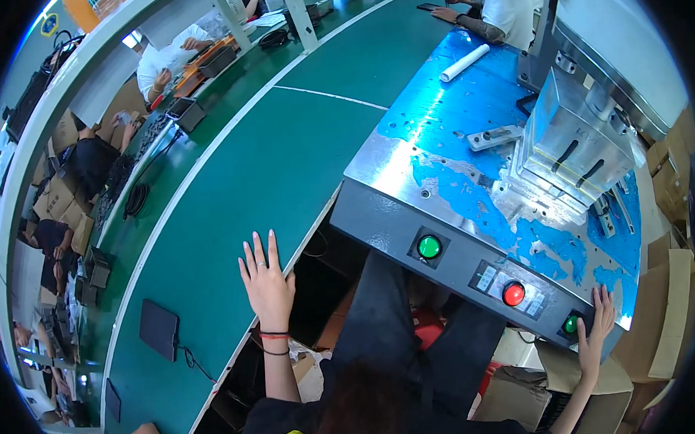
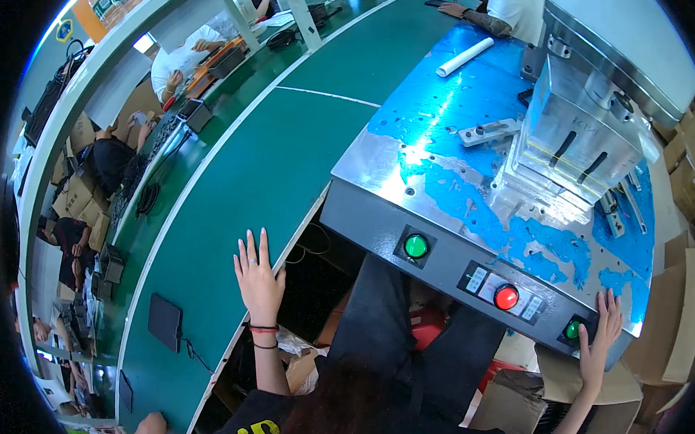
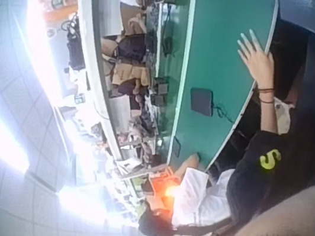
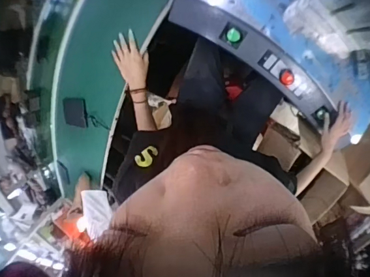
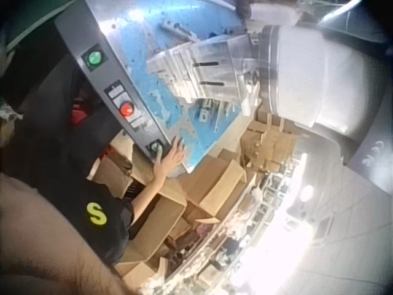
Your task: Assembling electronic device components using a press machine.
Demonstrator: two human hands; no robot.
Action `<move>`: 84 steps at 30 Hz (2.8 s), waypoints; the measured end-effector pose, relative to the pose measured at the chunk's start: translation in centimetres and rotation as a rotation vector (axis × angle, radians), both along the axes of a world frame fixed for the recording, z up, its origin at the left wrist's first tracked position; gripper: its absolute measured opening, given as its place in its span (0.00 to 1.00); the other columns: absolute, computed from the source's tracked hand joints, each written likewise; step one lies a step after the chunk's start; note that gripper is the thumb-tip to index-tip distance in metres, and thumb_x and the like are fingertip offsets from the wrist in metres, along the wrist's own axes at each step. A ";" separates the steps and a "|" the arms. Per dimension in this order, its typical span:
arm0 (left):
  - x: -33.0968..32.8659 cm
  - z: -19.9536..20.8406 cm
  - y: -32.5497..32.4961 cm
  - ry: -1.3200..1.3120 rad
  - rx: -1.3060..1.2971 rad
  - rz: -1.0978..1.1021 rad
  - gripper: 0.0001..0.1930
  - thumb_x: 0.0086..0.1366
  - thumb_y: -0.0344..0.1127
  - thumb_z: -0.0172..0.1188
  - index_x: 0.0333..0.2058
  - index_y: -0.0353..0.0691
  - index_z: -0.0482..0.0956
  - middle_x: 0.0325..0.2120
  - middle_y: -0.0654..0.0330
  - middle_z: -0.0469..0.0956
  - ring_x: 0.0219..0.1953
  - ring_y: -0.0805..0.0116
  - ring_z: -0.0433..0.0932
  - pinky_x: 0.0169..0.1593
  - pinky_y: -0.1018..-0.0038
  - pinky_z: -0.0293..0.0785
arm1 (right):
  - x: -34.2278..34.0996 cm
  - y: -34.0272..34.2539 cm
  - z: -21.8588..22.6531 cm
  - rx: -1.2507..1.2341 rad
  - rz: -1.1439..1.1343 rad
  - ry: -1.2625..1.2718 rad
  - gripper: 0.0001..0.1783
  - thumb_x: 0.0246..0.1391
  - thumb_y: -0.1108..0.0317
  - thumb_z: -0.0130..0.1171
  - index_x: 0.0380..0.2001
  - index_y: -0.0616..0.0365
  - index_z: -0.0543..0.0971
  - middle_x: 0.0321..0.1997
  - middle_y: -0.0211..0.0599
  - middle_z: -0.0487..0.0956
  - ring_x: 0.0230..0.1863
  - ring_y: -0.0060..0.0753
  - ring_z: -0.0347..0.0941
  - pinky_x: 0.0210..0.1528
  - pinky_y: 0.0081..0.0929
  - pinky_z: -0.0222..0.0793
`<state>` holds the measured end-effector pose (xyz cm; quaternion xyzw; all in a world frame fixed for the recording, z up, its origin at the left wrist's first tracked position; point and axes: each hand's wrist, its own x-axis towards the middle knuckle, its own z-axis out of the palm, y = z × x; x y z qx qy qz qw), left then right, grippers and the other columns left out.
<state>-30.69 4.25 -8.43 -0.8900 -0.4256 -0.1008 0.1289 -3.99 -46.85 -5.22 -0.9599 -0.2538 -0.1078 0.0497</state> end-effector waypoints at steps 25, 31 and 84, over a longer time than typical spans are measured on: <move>2.2 -0.6 0.8 -0.013 0.059 -0.106 0.40 0.57 0.44 0.63 0.66 0.51 0.54 0.65 0.50 0.54 0.66 0.49 0.55 0.66 0.54 0.52 | -0.2 -1.2 -0.9 -0.013 -0.017 0.000 0.32 0.60 0.54 0.46 0.65 0.51 0.60 0.71 0.38 0.54 0.73 0.42 0.41 0.72 0.45 0.28; 1.7 -0.1 0.9 -0.054 0.008 -0.167 0.38 0.58 0.43 0.61 0.66 0.49 0.55 0.65 0.50 0.55 0.65 0.48 0.56 0.66 0.55 0.52 | -0.4 -11.9 -2.9 0.774 -0.125 -0.328 0.15 0.65 0.69 0.43 0.46 0.64 0.77 0.33 0.43 0.77 0.32 0.30 0.72 0.35 0.24 0.68; 13.7 2.6 -7.1 -0.847 -0.436 -0.791 0.10 0.59 0.23 0.55 0.41 0.35 0.77 0.42 0.51 0.77 0.50 0.53 0.73 0.53 0.63 0.68 | -15.8 -19.3 1.5 0.677 -0.559 -0.314 0.08 0.67 0.68 0.41 0.36 0.63 0.65 0.33 0.35 0.62 0.36 0.28 0.59 0.44 0.21 0.58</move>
